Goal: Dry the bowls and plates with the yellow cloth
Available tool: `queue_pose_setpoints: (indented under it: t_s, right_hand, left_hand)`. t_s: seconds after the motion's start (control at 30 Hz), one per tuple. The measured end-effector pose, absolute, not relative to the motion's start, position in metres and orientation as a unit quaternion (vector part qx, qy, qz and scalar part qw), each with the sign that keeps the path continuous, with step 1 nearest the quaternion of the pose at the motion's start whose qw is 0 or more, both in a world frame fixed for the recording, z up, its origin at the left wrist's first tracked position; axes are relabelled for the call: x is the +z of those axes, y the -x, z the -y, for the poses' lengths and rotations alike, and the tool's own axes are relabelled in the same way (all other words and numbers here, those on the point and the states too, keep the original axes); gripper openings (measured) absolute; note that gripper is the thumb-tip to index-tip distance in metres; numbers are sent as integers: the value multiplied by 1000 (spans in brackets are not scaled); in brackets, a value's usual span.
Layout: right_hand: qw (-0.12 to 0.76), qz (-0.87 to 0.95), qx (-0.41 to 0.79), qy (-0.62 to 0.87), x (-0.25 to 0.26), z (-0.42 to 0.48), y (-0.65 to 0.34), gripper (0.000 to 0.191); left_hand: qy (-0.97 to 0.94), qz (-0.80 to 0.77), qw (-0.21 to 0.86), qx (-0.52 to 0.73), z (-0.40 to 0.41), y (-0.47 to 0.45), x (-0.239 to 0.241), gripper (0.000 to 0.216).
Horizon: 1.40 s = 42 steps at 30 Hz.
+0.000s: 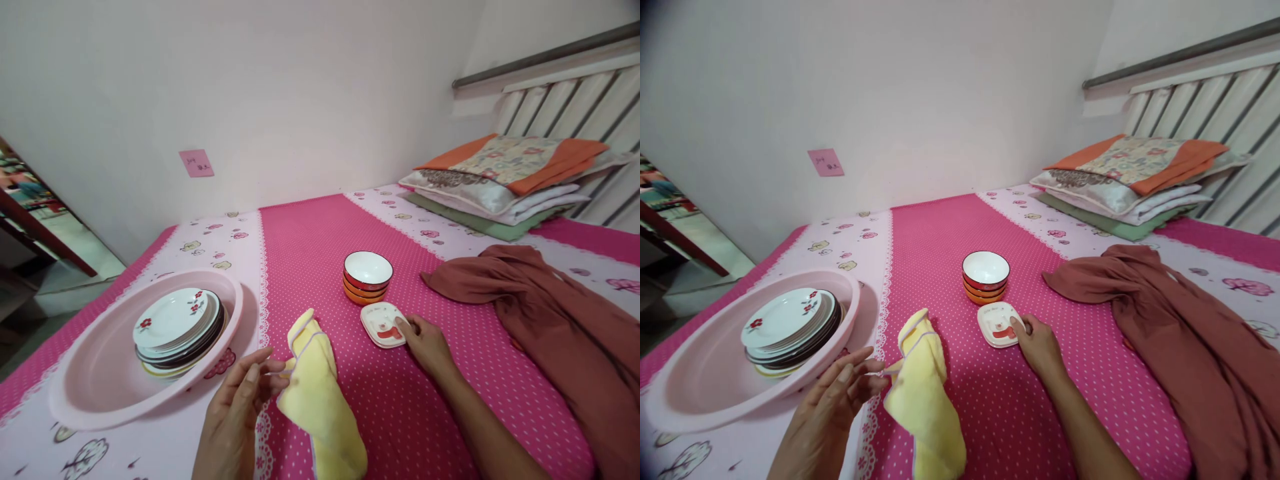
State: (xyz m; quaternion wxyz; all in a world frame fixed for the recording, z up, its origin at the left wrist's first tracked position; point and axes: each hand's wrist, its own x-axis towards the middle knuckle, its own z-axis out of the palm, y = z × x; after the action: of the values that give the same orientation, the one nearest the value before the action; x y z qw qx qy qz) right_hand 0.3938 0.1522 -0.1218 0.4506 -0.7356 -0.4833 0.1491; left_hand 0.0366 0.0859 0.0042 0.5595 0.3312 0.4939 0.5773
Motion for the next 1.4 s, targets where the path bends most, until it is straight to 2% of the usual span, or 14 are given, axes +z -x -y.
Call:
queue_pose_setpoints:
  t_s: [0.2, 0.3, 0.4, 0.47, 0.63, 0.8, 0.93, 1.03, 1.17, 1.27, 1.4]
  right_hand:
    - [537, 420, 16, 732, -78, -133, -388, 55]
    - [624, 417, -6, 661, -41, -120, -354, 39]
    - [651, 471, 71, 591, -8, -114, -306, 25]
    - [628, 555, 126, 530, 8, -116, -278, 20]
    - [480, 727, 247, 424, 31, -123, -241, 16]
    - [542, 699, 204, 418, 31, -118, -235, 28]
    - [518, 711, 222, 421, 30, -113, -238, 38]
    - [423, 735, 265, 458, 31, -113, -246, 36]
    - [256, 756, 261, 543, 27, -119, -255, 12]
    - [202, 752, 256, 572, 20, -125, -257, 35]
    - [212, 759, 268, 554, 6, -135, -255, 62]
  left_hand:
    - [-302, -476, 559, 608, -88, -36, 6, 42]
    - [-310, -458, 540, 635, -89, -38, 6, 42]
    - [-322, -454, 531, 639, -89, -37, 4, 49]
    - [-315, -458, 532, 638, -89, -33, 3, 50]
    - [-303, -467, 512, 655, -91, -23, 1, 52]
    - [-305, -508, 509, 624, -94, -19, -3, 55]
    - [-317, -529, 505, 604, -96, -18, -7, 60]
    - [-315, -537, 501, 601, -97, -18, -9, 61]
    - [-289, -543, 506, 605, -97, -18, -12, 63]
    - [-265, -544, 505, 615, -98, -16, -16, 62]
    - [-292, -542, 488, 618, -100, -14, -21, 58]
